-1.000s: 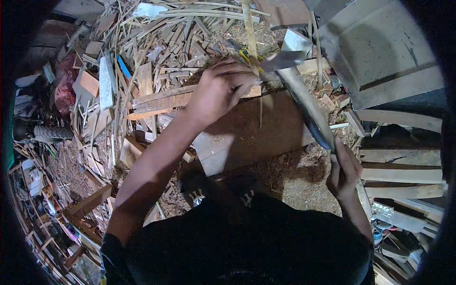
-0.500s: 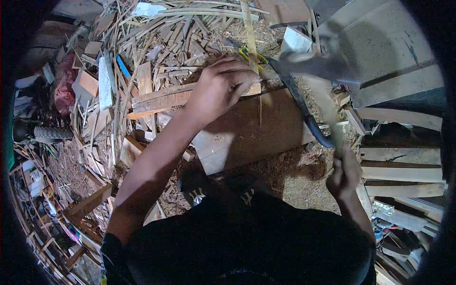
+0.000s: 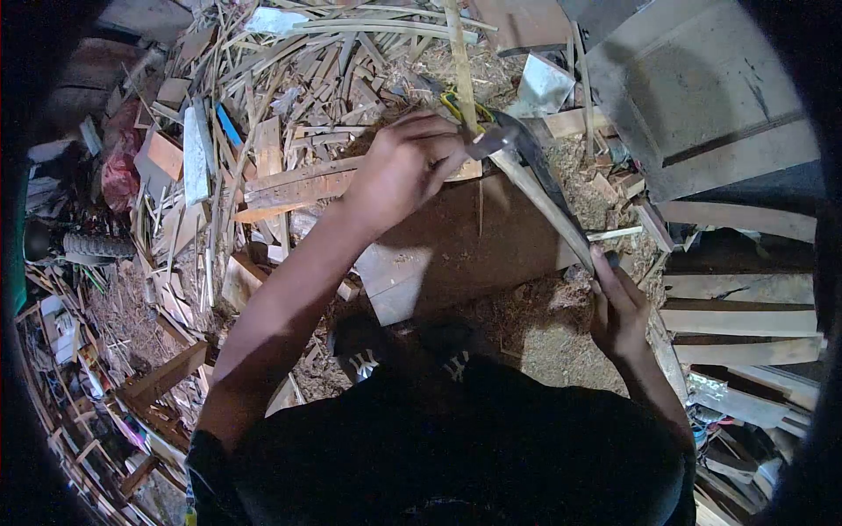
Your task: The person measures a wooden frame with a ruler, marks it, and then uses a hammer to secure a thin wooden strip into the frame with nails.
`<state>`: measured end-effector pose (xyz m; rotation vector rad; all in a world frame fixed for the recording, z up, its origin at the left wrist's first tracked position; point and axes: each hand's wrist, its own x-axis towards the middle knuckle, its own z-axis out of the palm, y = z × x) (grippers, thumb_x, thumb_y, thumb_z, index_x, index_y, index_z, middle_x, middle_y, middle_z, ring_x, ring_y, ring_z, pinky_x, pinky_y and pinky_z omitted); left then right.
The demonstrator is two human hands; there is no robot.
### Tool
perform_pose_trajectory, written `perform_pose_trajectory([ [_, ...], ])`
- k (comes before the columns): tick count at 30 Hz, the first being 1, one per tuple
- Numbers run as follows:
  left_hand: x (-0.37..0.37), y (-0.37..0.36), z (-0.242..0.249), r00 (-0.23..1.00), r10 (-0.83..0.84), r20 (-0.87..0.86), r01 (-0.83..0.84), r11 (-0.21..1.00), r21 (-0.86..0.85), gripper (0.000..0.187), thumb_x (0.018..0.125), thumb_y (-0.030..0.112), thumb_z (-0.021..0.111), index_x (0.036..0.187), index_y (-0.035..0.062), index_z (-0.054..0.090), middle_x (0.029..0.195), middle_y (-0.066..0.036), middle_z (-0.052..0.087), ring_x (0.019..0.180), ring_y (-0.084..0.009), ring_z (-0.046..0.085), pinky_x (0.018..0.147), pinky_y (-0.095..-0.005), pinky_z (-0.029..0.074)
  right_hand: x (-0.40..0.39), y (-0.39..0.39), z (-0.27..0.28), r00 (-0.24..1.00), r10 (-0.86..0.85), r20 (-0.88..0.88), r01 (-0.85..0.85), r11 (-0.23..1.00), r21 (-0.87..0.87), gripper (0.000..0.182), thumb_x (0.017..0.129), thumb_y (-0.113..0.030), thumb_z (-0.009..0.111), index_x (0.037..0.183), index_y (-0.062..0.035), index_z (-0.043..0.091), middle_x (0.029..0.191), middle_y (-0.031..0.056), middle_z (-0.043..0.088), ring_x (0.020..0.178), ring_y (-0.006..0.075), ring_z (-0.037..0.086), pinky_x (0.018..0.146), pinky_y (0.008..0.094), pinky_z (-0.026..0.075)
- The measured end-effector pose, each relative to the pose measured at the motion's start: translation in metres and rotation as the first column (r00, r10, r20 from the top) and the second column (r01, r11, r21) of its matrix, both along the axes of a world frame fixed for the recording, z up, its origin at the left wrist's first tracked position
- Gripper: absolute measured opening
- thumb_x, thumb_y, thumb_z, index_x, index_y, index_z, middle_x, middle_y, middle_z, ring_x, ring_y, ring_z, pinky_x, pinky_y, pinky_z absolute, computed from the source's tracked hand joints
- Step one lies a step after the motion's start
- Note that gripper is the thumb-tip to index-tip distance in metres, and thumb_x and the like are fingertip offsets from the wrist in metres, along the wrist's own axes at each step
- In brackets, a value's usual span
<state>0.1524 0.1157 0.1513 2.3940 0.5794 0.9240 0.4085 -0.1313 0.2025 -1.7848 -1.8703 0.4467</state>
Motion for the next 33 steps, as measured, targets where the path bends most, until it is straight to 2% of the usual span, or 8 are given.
perform_pose_trajectory([
  [8,-0.001,-0.004,0.001,1.000,0.020,0.016,-0.020,1.000,-0.003,0.016,0.080,0.003,0.076,0.095,0.0013,0.074,0.097,-0.014,0.071,0.091,-0.0315,0.068,0.083,-0.0391,0.056,0.008,-0.015,0.003,1.000,-0.009,0.024,0.001,0.953,0.304,0.047,0.096,0.006,0.052,0.142,0.0045,0.050,0.093,0.0241,0.067,0.080,0.0289,0.068,0.066,0.0336,0.053],
  [12,-0.001,-0.001,-0.002,1.000,0.013,-0.010,-0.013,0.999,0.038,0.014,0.082,0.005,0.077,0.095,0.0011,0.074,0.097,-0.013,0.071,0.089,-0.0309,0.069,0.082,-0.0387,0.057,0.007,-0.008,0.002,0.999,0.010,0.049,-0.001,0.982,-0.187,0.047,0.095,0.007,0.052,0.141,0.0078,0.049,0.106,0.0231,0.069,0.087,0.0345,0.070,0.076,0.0368,0.056],
  [16,-0.002,-0.005,-0.004,0.998,0.038,-0.043,-0.036,0.998,0.045,0.015,0.082,0.004,0.077,0.096,0.0013,0.074,0.098,-0.013,0.071,0.090,-0.0309,0.068,0.083,-0.0382,0.056,0.004,-0.005,-0.005,0.997,-0.030,0.066,0.016,0.978,0.209,0.049,0.092,0.008,0.055,0.141,0.0028,0.054,0.093,0.0205,0.069,0.075,0.0240,0.066,0.068,0.0332,0.052],
  [22,-0.001,-0.002,-0.002,0.999,0.015,-0.029,-0.014,0.999,0.038,0.015,0.082,0.005,0.077,0.097,0.0023,0.073,0.097,-0.013,0.070,0.089,-0.0305,0.068,0.082,-0.0371,0.056,-0.016,0.012,0.002,0.904,-0.345,-0.251,0.322,0.938,-0.131,0.036,0.101,-0.010,0.057,0.136,0.0013,0.059,0.076,0.0050,0.063,0.063,0.0094,0.053,0.057,0.0274,0.044],
  [24,-0.002,-0.002,-0.003,1.000,0.004,-0.024,-0.003,0.999,0.052,0.016,0.082,0.005,0.077,0.097,0.0024,0.073,0.097,-0.013,0.070,0.089,-0.0298,0.067,0.081,-0.0373,0.056,-0.027,0.040,0.001,0.726,-0.467,-0.505,0.355,0.883,-0.306,0.026,0.101,-0.017,0.062,0.120,0.0007,0.066,0.078,0.0022,0.059,0.069,0.0091,0.050,0.061,0.0266,0.043],
  [27,-0.002,-0.005,-0.002,0.999,0.047,-0.006,-0.046,0.998,0.032,0.016,0.081,0.006,0.075,0.097,0.0036,0.072,0.096,-0.010,0.069,0.089,-0.0300,0.066,0.082,-0.0399,0.057,-0.043,0.093,-0.015,0.837,-0.430,-0.339,0.399,0.903,-0.161,0.025,0.097,-0.025,0.069,0.100,-0.0011,0.064,0.074,-0.0003,0.055,0.068,0.0083,0.048,0.061,0.0262,0.042],
  [29,-0.003,-0.004,-0.004,0.999,0.053,-0.005,-0.053,0.998,0.035,0.019,0.080,0.005,0.075,0.099,0.0040,0.073,0.098,-0.011,0.069,0.090,-0.0301,0.066,0.083,-0.0400,0.057,-0.053,0.133,-0.036,0.745,-0.315,-0.588,0.366,0.930,-0.035,0.030,0.095,-0.030,0.072,0.093,-0.0017,0.061,0.072,0.0000,0.053,0.068,0.0088,0.048,0.063,0.0266,0.042],
  [33,-0.006,-0.004,-0.008,0.997,0.056,-0.044,-0.050,0.991,0.128,0.030,0.076,0.002,0.074,0.106,0.0049,0.073,0.105,-0.012,0.068,0.097,-0.0308,0.065,0.086,-0.0405,0.057,-0.063,0.196,-0.048,0.793,-0.253,-0.554,0.283,0.959,-0.034,0.025,0.093,-0.025,0.074,0.096,-0.0018,0.065,0.071,-0.0020,0.054,0.067,0.0075,0.048,0.060,0.0262,0.040],
])
